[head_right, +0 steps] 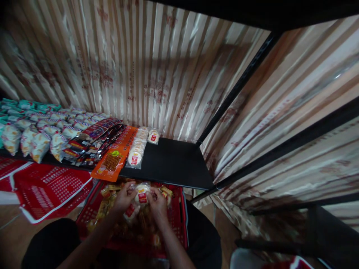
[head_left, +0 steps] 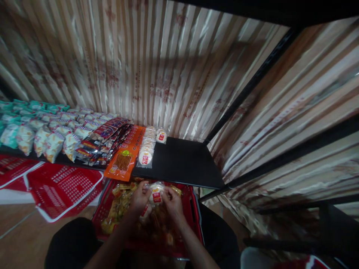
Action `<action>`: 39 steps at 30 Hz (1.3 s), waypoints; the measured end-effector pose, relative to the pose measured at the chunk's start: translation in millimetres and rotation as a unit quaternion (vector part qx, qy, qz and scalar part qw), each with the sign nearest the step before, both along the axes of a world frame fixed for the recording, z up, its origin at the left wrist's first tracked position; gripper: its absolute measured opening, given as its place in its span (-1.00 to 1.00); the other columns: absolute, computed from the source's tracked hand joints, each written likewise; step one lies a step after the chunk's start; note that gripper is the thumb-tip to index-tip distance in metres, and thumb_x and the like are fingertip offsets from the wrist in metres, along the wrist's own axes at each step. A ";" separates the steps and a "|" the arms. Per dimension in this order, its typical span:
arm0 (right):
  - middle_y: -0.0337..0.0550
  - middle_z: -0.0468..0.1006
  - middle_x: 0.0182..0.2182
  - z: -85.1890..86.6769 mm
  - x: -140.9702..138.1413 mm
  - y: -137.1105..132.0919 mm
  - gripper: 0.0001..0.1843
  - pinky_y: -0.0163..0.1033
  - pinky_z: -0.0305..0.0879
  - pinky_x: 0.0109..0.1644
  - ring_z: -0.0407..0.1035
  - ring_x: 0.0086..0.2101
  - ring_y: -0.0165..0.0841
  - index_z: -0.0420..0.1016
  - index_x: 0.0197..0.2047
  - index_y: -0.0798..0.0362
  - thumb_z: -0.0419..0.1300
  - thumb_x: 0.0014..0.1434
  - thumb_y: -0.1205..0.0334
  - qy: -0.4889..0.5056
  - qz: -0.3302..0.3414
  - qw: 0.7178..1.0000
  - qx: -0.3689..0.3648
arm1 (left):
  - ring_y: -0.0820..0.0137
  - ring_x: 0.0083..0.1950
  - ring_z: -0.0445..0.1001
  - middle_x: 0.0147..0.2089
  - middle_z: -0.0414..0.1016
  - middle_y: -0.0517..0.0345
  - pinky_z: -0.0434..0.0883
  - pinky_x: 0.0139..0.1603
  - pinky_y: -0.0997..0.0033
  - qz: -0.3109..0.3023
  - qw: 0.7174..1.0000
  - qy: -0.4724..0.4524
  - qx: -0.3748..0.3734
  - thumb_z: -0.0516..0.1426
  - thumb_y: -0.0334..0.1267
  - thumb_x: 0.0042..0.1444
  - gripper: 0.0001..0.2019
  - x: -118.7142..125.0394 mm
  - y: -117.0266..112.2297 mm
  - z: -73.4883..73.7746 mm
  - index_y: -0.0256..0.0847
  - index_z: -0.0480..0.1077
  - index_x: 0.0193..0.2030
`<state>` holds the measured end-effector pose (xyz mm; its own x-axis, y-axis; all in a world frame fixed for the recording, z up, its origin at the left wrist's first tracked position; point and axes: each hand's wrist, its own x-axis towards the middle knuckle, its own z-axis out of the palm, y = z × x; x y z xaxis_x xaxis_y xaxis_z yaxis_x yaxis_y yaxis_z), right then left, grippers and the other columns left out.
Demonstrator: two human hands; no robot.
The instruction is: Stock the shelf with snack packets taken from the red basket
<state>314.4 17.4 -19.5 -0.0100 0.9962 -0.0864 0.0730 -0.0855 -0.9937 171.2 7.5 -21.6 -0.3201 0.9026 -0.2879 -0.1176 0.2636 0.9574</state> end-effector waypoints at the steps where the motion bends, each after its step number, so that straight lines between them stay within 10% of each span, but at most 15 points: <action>1: -0.15 0.55 -0.45 1.2 1.7 3.0 -0.65 -0.23 0.36 -0.35 0.41 -0.43 -0.29 0.50 -0.36 0.03 0.28 -0.14 -0.06 0.013 -0.004 1.000 0.000 | 0.43 -0.43 0.44 -0.42 0.46 0.20 0.41 -0.39 0.47 0.006 1.000 -0.012 0.011 0.20 -0.25 -0.20 -0.64 2.9 2.8 3.2 -0.23 0.34 -0.18; 18: -0.12 0.55 -0.47 32.6 36.4 71.7 -0.57 -0.24 0.36 -0.36 0.41 -0.46 -0.32 0.50 -0.34 0.08 0.32 -0.15 -0.11 0.097 -0.035 0.995 -0.009 | 0.32 -0.25 0.49 -0.19 0.50 -0.01 0.45 -0.26 0.35 0.004 0.987 0.108 0.121 0.11 -0.16 -0.04 -0.62 43.0 83.2 19.7 -0.26 0.33 -0.06; 39: -0.18 0.55 -0.52 0.0 17.2 190.6 -0.72 -0.26 0.32 -0.39 0.40 -0.49 -0.32 0.53 -0.41 0.01 0.25 -0.16 0.01 0.014 -0.065 0.997 0.041 | 0.13 0.21 0.21 0.15 0.26 -0.14 0.18 0.25 0.09 0.020 0.901 0.396 0.176 -0.02 -0.41 0.00 -0.57 60.6 153.1 -12.9 -0.30 0.33 0.05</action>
<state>331.6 208.0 -19.5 0.1180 0.9930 -0.0069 0.0385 -0.0115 -0.9992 231.9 160.6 -34.5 -0.3335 0.8762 0.3480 0.6369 -0.0628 0.7684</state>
